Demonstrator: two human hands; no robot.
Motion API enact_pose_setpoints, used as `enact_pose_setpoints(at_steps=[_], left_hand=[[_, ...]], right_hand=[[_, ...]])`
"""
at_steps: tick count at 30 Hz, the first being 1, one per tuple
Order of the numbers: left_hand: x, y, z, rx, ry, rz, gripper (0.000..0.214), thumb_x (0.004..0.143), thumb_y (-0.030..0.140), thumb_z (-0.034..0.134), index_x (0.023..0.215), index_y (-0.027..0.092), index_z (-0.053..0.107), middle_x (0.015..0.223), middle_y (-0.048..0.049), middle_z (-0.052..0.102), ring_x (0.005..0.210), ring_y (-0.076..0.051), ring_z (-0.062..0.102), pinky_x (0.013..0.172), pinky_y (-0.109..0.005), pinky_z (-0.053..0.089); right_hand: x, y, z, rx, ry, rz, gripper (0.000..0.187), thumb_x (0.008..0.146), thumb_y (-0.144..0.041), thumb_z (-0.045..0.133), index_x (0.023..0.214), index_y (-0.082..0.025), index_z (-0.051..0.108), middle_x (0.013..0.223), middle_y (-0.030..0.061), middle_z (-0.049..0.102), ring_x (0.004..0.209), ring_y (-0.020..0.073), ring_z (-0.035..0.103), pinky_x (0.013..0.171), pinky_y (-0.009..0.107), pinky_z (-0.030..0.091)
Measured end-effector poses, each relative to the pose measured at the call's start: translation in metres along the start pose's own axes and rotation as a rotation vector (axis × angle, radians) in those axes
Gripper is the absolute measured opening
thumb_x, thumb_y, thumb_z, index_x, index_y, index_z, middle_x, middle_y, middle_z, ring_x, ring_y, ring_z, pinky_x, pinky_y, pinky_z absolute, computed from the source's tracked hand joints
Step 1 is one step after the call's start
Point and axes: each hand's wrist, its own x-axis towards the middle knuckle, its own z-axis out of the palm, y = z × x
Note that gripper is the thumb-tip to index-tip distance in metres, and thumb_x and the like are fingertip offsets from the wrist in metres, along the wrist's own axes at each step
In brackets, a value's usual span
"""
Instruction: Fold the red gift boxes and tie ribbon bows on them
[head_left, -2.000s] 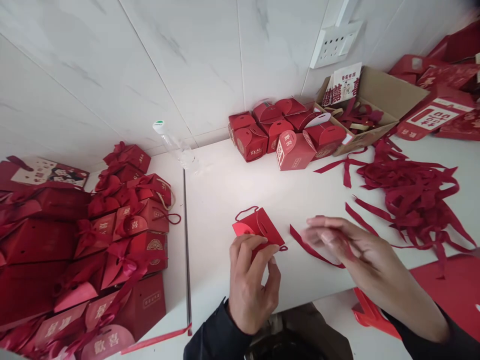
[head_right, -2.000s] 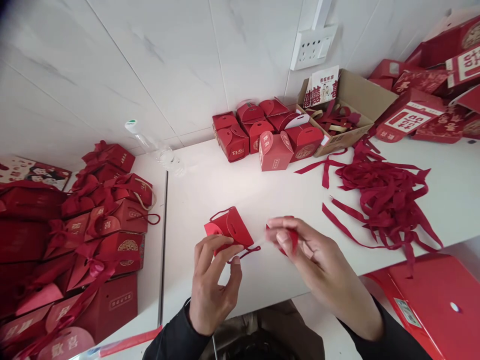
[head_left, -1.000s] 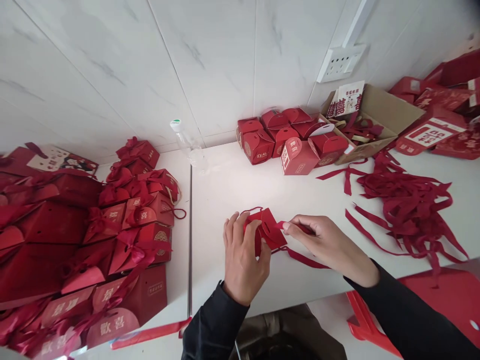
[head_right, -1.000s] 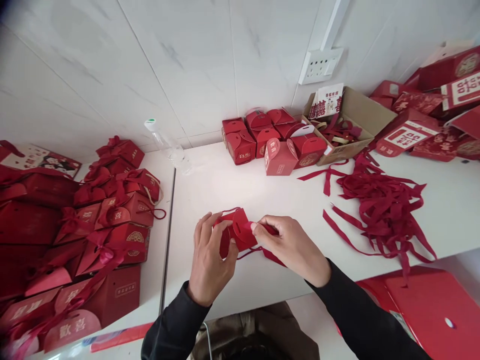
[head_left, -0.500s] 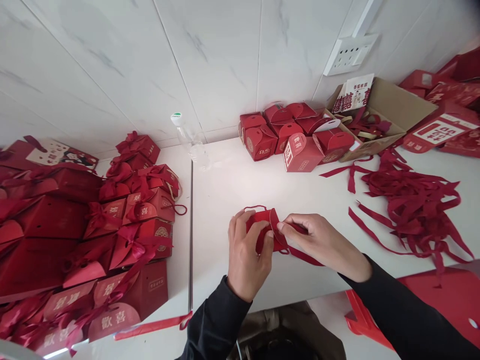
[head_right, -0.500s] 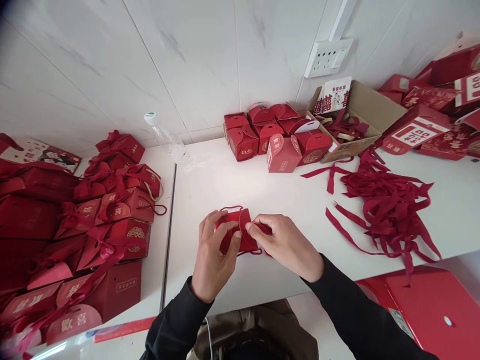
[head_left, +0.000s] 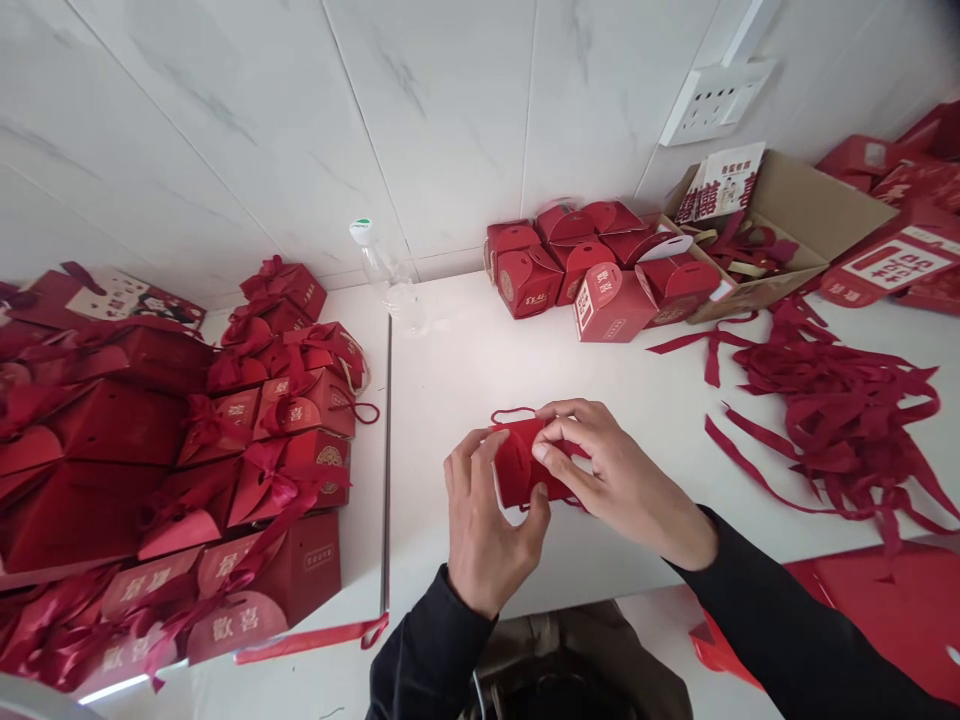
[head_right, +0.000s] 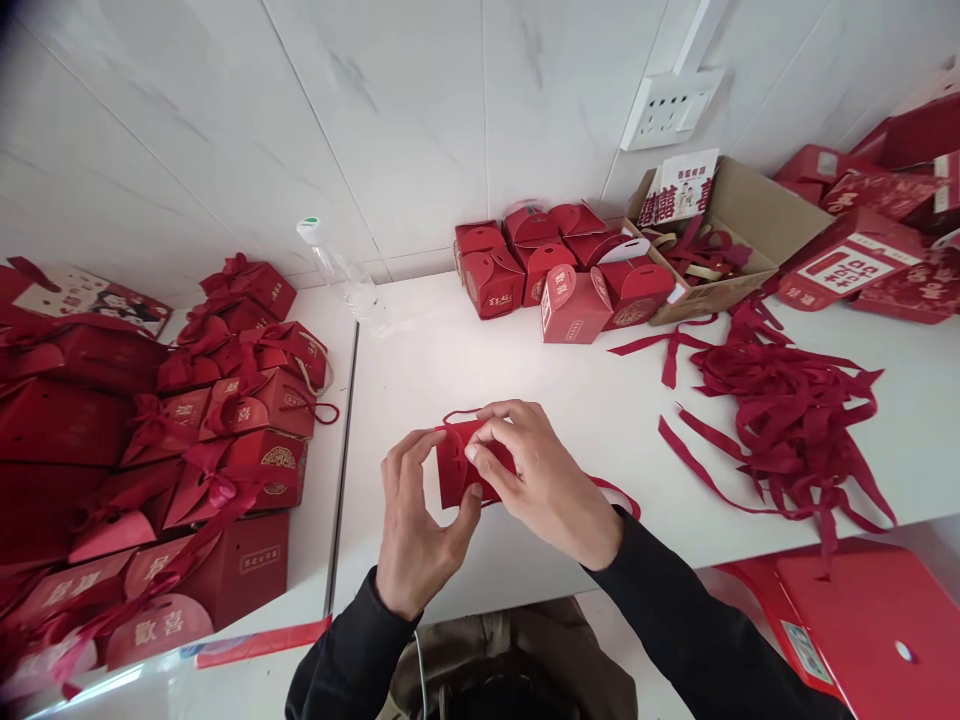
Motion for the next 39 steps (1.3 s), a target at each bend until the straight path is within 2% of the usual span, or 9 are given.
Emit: enact_pose_setpoints(at_steps=[5, 15, 19, 24, 30, 33, 35, 37, 39], left_hand=[[-0.006, -0.006, 0.000, -0.151, 0.046, -0.119, 0.037, 0.094, 0.020, 0.058, 0.130, 0.023, 0.050, 0.121, -0.0110, 0.061, 0.103, -0.022, 0.061, 0.085, -0.039, 0.053], [-0.007, -0.001, 0.000, -0.241, 0.020, -0.151, 0.030, 0.097, 0.023, 0.057, 0.127, 0.023, 0.054, 0.121, -0.0097, 0.062, 0.107, -0.021, 0.060, 0.089, -0.037, 0.050], [-0.002, -0.002, 0.000, -0.287, 0.057, -0.177, 0.011, 0.101, 0.026, 0.052, 0.106, 0.021, 0.061, 0.107, -0.0066, 0.063, 0.101, -0.018, 0.060, 0.087, -0.032, 0.049], [0.005, -0.004, -0.010, -0.378, 0.067, -0.240, 0.012, 0.101, 0.029, 0.053, 0.098, 0.021, 0.061, 0.101, -0.0051, 0.065, 0.094, -0.017, 0.061, 0.083, -0.029, 0.049], [0.021, -0.018, -0.051, -0.479, 0.410, -0.339, 0.012, 0.096, 0.031, 0.061, 0.092, 0.020, 0.060, 0.074, 0.0001, 0.064, 0.068, -0.014, 0.061, 0.068, -0.026, 0.049], [0.023, -0.037, -0.066, -0.557, 0.636, -0.408, 0.014, 0.088, 0.028, 0.065, 0.096, 0.022, 0.055, 0.068, 0.0028, 0.064, 0.059, -0.014, 0.059, 0.058, -0.025, 0.047], [0.017, -0.050, -0.068, -0.539, 0.682, -0.515, 0.020, 0.085, 0.027, 0.066, 0.097, 0.023, 0.051, 0.068, 0.0037, 0.064, 0.056, -0.013, 0.057, 0.052, -0.023, 0.043], [0.003, -0.059, -0.064, -0.450, 0.591, -0.622, 0.015, 0.086, 0.032, 0.063, 0.090, 0.023, 0.052, 0.064, 0.0045, 0.060, 0.050, -0.012, 0.051, 0.048, -0.021, 0.038], [-0.014, -0.060, -0.054, -0.357, 0.336, -0.688, 0.028, 0.093, 0.044, 0.053, 0.077, 0.021, 0.056, 0.057, 0.0025, 0.055, 0.049, -0.012, 0.047, 0.047, -0.024, 0.037]], right_hand=[[0.000, 0.009, 0.010, -0.074, 0.036, -0.047, 0.016, 0.101, -0.028, 0.052, 0.094, -0.022, 0.065, 0.120, 0.0112, 0.060, 0.121, 0.0282, 0.053, 0.097, 0.049, 0.053], [0.003, 0.007, 0.024, -0.055, 0.063, -0.058, 0.017, 0.101, -0.027, 0.052, 0.094, -0.023, 0.066, 0.123, 0.0095, 0.060, 0.122, 0.0274, 0.053, 0.103, 0.050, 0.050], [0.001, 0.005, 0.025, -0.012, 0.057, -0.063, 0.016, 0.102, -0.030, 0.052, 0.095, -0.024, 0.066, 0.125, 0.0086, 0.060, 0.125, 0.0269, 0.052, 0.104, 0.049, 0.050], [-0.005, 0.004, 0.016, 0.038, 0.101, -0.012, 0.022, 0.104, -0.038, 0.047, 0.117, -0.028, 0.062, 0.132, 0.0076, 0.058, 0.129, 0.0266, 0.050, 0.099, 0.045, 0.052], [-0.035, 0.032, -0.006, 0.045, 0.160, 0.293, 0.039, 0.099, -0.057, 0.049, 0.129, -0.033, 0.057, 0.135, 0.0075, 0.057, 0.123, 0.0284, 0.054, 0.078, 0.037, 0.055], [-0.053, 0.046, -0.009, 0.031, 0.180, 0.389, 0.044, 0.094, -0.062, 0.055, 0.125, -0.031, 0.060, 0.108, 0.0060, 0.064, 0.101, 0.0259, 0.059, 0.079, 0.038, 0.051], [-0.062, 0.051, -0.008, 0.081, 0.158, 0.465, 0.045, 0.093, -0.064, 0.056, 0.122, -0.030, 0.060, 0.089, 0.0026, 0.062, 0.084, 0.0228, 0.057, 0.073, 0.036, 0.048], [-0.068, 0.053, -0.007, 0.144, 0.105, 0.531, 0.043, 0.093, -0.066, 0.054, 0.108, -0.027, 0.062, 0.077, -0.0001, 0.058, 0.070, 0.0194, 0.051, 0.064, 0.032, 0.044], [-0.068, 0.055, -0.004, 0.198, 0.033, 0.562, 0.048, 0.093, -0.070, 0.050, 0.089, -0.024, 0.062, 0.071, -0.0007, 0.054, 0.063, 0.0168, 0.045, 0.060, 0.031, 0.039]])
